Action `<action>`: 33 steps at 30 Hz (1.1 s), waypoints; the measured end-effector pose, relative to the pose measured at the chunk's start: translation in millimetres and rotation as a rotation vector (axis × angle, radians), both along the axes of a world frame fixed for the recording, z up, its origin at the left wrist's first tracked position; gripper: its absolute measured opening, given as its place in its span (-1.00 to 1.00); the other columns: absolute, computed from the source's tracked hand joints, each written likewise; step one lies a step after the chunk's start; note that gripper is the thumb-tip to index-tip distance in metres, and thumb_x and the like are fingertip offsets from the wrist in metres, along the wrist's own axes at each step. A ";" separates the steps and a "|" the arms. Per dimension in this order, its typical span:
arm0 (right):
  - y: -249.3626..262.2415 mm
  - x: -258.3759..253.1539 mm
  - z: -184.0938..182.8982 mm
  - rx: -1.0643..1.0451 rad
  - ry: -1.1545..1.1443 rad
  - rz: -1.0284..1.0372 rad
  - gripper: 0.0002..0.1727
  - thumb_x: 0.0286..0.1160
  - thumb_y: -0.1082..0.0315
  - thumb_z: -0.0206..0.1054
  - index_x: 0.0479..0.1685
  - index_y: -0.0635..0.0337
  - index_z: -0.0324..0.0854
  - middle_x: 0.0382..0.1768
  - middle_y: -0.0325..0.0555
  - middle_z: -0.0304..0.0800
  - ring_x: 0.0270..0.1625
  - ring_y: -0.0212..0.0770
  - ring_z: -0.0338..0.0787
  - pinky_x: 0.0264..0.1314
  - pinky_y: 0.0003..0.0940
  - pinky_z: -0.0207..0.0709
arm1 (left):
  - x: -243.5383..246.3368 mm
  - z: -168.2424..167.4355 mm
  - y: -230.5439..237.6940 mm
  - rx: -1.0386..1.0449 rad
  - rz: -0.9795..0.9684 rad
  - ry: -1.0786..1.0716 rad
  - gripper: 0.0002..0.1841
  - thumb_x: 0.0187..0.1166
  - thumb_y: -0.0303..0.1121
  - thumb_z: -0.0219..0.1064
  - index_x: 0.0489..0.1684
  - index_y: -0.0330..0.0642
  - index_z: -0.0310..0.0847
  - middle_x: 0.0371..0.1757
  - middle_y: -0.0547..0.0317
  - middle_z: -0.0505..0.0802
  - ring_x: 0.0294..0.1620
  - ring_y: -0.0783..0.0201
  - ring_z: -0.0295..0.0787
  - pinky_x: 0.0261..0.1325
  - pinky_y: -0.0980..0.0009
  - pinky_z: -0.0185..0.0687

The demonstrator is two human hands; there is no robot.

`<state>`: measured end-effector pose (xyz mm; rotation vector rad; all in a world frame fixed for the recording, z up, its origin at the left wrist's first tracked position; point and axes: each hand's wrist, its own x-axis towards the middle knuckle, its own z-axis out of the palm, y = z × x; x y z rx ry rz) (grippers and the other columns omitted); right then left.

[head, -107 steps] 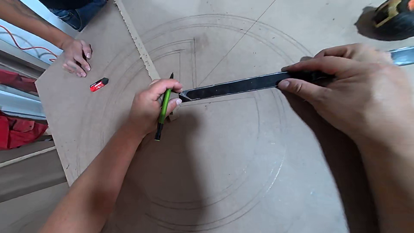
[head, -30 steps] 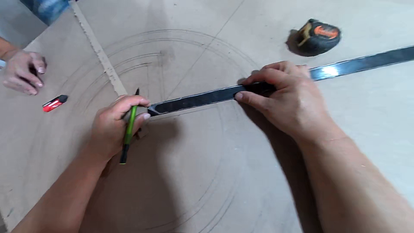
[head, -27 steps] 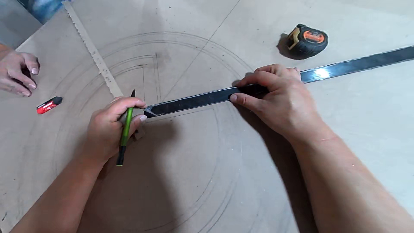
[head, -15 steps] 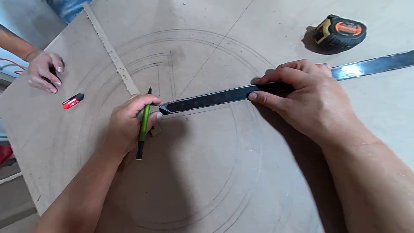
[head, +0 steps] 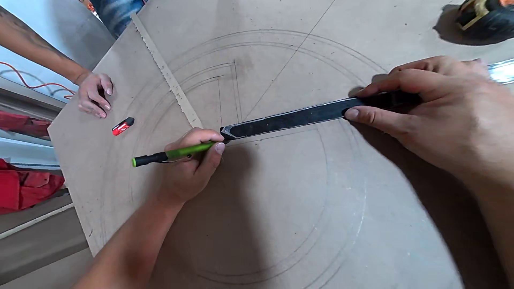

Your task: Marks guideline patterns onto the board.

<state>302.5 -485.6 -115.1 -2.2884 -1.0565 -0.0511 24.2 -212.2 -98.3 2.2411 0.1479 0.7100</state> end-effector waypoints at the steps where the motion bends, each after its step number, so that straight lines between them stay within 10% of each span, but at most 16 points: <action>1: -0.1 -0.1 0.2 -0.005 0.001 -0.002 -0.39 0.22 -0.49 0.40 0.02 -0.27 0.82 0.21 -0.03 0.70 0.34 0.16 0.57 0.44 0.39 0.22 | 0.1 -0.4 -0.6 0.021 0.013 0.016 -0.83 0.66 -0.36 0.33 -0.06 -0.28 0.73 -0.26 0.26 0.84 -0.42 0.54 0.71 -0.40 0.61 0.69; 33: 2.1 -6.2 9.1 -0.035 0.022 -0.015 -0.48 0.29 -0.44 0.37 -0.01 -0.32 0.83 0.23 -0.07 0.69 0.43 0.14 0.56 0.58 0.50 0.05 | 3.7 -3.2 -5.5 0.198 0.078 0.054 -0.85 0.62 -0.35 0.35 -0.15 -0.23 0.78 -0.28 0.28 0.82 -0.36 0.55 0.69 -0.34 0.62 0.64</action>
